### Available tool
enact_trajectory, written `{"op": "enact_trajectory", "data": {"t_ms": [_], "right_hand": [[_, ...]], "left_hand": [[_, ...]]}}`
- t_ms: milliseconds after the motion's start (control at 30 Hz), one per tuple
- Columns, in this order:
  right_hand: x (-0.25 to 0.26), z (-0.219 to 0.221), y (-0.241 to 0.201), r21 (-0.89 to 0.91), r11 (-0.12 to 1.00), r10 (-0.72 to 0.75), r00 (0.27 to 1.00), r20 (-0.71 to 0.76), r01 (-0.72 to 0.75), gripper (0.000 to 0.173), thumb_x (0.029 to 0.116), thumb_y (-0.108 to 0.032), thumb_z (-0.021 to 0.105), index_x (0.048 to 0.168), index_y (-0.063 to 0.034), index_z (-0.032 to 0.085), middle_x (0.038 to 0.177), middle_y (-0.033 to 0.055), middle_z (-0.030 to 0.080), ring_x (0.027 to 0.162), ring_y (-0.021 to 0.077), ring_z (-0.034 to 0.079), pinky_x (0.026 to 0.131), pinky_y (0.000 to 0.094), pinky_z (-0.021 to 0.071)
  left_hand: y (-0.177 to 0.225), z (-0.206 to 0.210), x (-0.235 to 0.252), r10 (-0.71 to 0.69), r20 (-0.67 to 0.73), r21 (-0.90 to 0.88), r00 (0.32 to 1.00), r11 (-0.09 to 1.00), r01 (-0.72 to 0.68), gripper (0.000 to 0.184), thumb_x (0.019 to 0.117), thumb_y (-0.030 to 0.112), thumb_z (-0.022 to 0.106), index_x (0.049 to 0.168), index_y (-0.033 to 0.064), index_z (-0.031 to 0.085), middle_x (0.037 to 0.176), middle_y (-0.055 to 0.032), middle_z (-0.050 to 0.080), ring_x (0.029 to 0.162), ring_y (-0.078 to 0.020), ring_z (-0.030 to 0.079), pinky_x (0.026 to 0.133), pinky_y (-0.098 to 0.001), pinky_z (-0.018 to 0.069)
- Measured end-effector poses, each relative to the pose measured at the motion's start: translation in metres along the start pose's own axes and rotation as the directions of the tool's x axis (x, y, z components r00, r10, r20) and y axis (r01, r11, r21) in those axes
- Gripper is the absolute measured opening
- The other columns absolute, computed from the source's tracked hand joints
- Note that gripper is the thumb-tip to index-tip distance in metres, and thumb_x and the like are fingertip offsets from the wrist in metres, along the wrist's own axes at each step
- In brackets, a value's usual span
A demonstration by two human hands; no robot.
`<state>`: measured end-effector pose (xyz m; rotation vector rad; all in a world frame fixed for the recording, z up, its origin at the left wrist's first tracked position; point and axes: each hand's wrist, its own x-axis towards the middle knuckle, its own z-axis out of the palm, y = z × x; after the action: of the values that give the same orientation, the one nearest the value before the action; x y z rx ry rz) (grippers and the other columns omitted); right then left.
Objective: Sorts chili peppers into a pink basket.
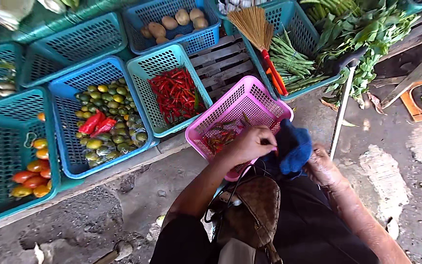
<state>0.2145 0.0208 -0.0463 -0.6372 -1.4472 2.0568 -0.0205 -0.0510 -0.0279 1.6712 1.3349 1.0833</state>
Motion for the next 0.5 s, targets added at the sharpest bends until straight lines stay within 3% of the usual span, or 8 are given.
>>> {"op": "enact_trajectory", "data": {"t_ms": [67, 133, 233, 333, 433, 500], "right_hand": [[0.005, 0.005, 0.006, -0.110, 0.994, -0.003, 0.998, 0.067, 0.011, 0.020, 0.1017, -0.019, 0.063, 0.119, -0.0107, 0.069, 0.108, -0.0051, 0.074, 0.100, 0.0054, 0.069, 0.093, 0.0291, 0.0580], [0.005, 0.006, 0.010, -0.123, 0.992, 0.005, 1.000, 0.024, -0.002, 0.014, 0.0985, -0.009, 0.064, 0.109, -0.0084, 0.073, 0.100, -0.0038, 0.075, 0.093, 0.0049, 0.069, 0.088, 0.0277, 0.0587], [-0.001, -0.005, 0.010, -0.071, 0.997, 0.001, 0.999, 0.039, 0.002, 0.009, 0.0972, -0.014, 0.068, 0.102, -0.0147, 0.076, 0.096, -0.0065, 0.075, 0.089, 0.0027, 0.070, 0.084, 0.0251, 0.0589], [-0.009, -0.011, 0.009, -0.017, 1.000, -0.013, 0.994, 0.111, 0.015, 0.009, 0.0946, -0.022, 0.074, 0.103, -0.0184, 0.077, 0.098, -0.0078, 0.076, 0.090, 0.0013, 0.069, 0.084, 0.0236, 0.0587], [-0.016, -0.015, 0.008, 0.009, 1.000, -0.017, 0.993, 0.117, 0.016, 0.009, 0.0938, -0.018, 0.074, 0.102, -0.0183, 0.077, 0.097, -0.0073, 0.076, 0.089, 0.0016, 0.070, 0.083, 0.0229, 0.0590], [-0.019, -0.018, 0.009, 0.027, 1.000, -0.005, 0.997, 0.076, 0.003, 0.010, 0.0938, -0.014, 0.073, 0.103, -0.0167, 0.078, 0.097, -0.0053, 0.076, 0.089, 0.0032, 0.070, 0.083, 0.0240, 0.0597]], "left_hand": [[0.002, 0.010, 0.006, 0.018, 0.055, 0.015, 0.998, 1.000, -0.018, 0.007, 0.0861, 0.004, 0.071, 0.082, -0.0016, 0.072, 0.089, -0.0102, 0.070, 0.087, -0.0138, 0.067, 0.080, -0.0300, 0.0558], [0.000, 0.014, 0.005, 0.008, 0.037, -0.038, 0.999, 0.999, -0.007, 0.009, 0.0885, 0.005, 0.070, 0.084, -0.0017, 0.073, 0.090, -0.0096, 0.072, 0.088, -0.0104, 0.068, 0.081, -0.0261, 0.0554], [-0.002, 0.013, -0.002, -0.043, -0.014, -0.189, 0.999, 0.981, 0.039, 0.007, 0.0894, 0.005, 0.073, 0.088, -0.0012, 0.075, 0.094, -0.0066, 0.073, 0.090, -0.0053, 0.068, 0.082, -0.0205, 0.0559], [-0.004, 0.009, -0.008, -0.051, -0.083, -0.294, 0.995, 0.955, 0.025, 0.003, 0.0873, 0.001, 0.074, 0.088, -0.0015, 0.073, 0.093, -0.0057, 0.073, 0.087, -0.0058, 0.068, 0.078, -0.0219, 0.0577], [-0.005, -0.008, -0.015, -0.048, -0.262, -0.321, 0.964, 0.946, -0.040, 0.004, 0.0882, 0.001, 0.074, 0.090, -0.0006, 0.071, 0.097, -0.0069, 0.072, 0.088, -0.0113, 0.069, 0.079, -0.0288, 0.0603], [-0.009, -0.032, -0.021, -0.058, -0.442, -0.248, 0.895, 0.967, -0.059, 0.004, 0.0895, 0.002, 0.072, 0.093, 0.0008, 0.071, 0.098, -0.0053, 0.073, 0.087, -0.0108, 0.070, 0.077, -0.0292, 0.0601]]}}
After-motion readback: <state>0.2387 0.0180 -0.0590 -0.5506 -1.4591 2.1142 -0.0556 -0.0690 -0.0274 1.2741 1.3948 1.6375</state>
